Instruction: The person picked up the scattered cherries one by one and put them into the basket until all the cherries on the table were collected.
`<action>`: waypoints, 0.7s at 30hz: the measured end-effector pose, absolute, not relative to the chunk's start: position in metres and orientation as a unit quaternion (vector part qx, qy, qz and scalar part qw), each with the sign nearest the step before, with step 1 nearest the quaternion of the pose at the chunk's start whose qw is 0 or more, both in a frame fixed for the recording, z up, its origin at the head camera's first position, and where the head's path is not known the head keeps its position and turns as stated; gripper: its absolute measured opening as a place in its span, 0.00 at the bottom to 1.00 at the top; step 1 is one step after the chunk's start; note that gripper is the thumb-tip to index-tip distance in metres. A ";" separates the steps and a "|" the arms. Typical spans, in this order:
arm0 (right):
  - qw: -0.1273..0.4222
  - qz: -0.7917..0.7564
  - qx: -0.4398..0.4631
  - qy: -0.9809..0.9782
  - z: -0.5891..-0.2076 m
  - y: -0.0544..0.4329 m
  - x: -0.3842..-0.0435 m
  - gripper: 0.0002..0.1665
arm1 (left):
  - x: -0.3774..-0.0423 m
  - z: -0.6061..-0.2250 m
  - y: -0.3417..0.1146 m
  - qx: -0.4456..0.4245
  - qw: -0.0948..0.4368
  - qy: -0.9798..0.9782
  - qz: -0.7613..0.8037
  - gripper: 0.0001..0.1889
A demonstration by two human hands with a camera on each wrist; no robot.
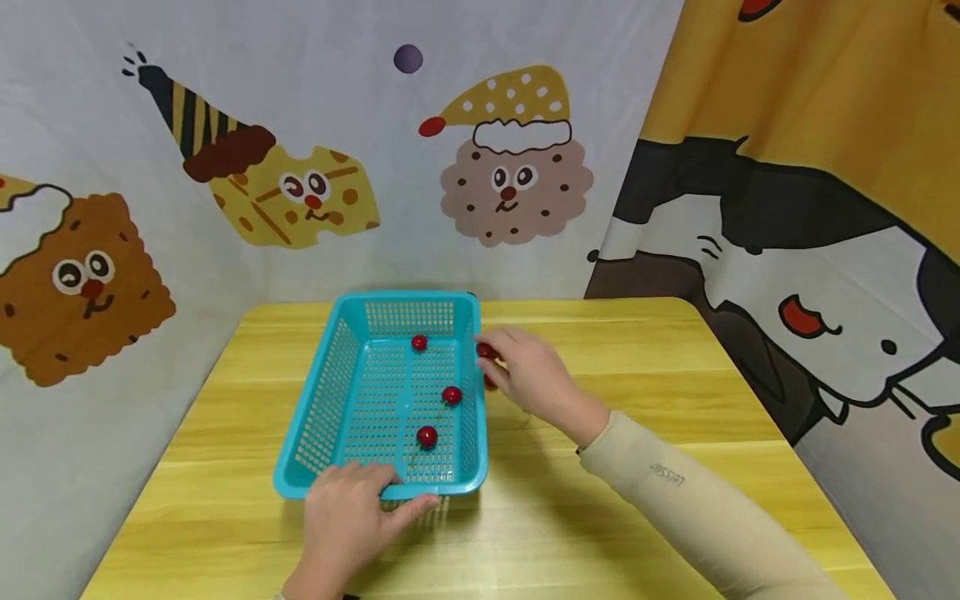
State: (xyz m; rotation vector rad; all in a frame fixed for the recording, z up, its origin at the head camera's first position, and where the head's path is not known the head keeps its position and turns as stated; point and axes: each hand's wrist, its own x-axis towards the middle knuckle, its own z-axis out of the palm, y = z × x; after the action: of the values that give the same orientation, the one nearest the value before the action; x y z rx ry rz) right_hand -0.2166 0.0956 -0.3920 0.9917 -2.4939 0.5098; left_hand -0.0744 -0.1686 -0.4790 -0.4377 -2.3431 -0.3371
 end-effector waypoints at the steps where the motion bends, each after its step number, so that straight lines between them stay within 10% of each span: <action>1: 0.196 0.181 0.371 -0.889 -0.390 0.086 -0.214 0.20 | -0.074 -0.480 -0.169 -0.170 0.361 -0.907 -0.131 0.36; 10: 0.016 0.130 0.393 -0.910 -0.426 0.024 -0.202 0.24 | -0.075 -0.485 -0.165 -0.168 0.359 -0.909 -0.129 0.39; 21: 0.013 0.013 0.380 -0.925 -0.437 0.009 -0.206 0.23 | -0.077 -0.483 -0.170 -0.169 0.379 -0.900 -0.133 0.39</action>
State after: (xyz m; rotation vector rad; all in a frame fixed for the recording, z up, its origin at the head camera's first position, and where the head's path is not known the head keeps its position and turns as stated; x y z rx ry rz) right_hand -0.2056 0.0092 -0.4371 1.1858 -2.8818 0.0390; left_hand -0.0773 -0.1702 -0.4834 -0.4316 -2.2996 -0.3390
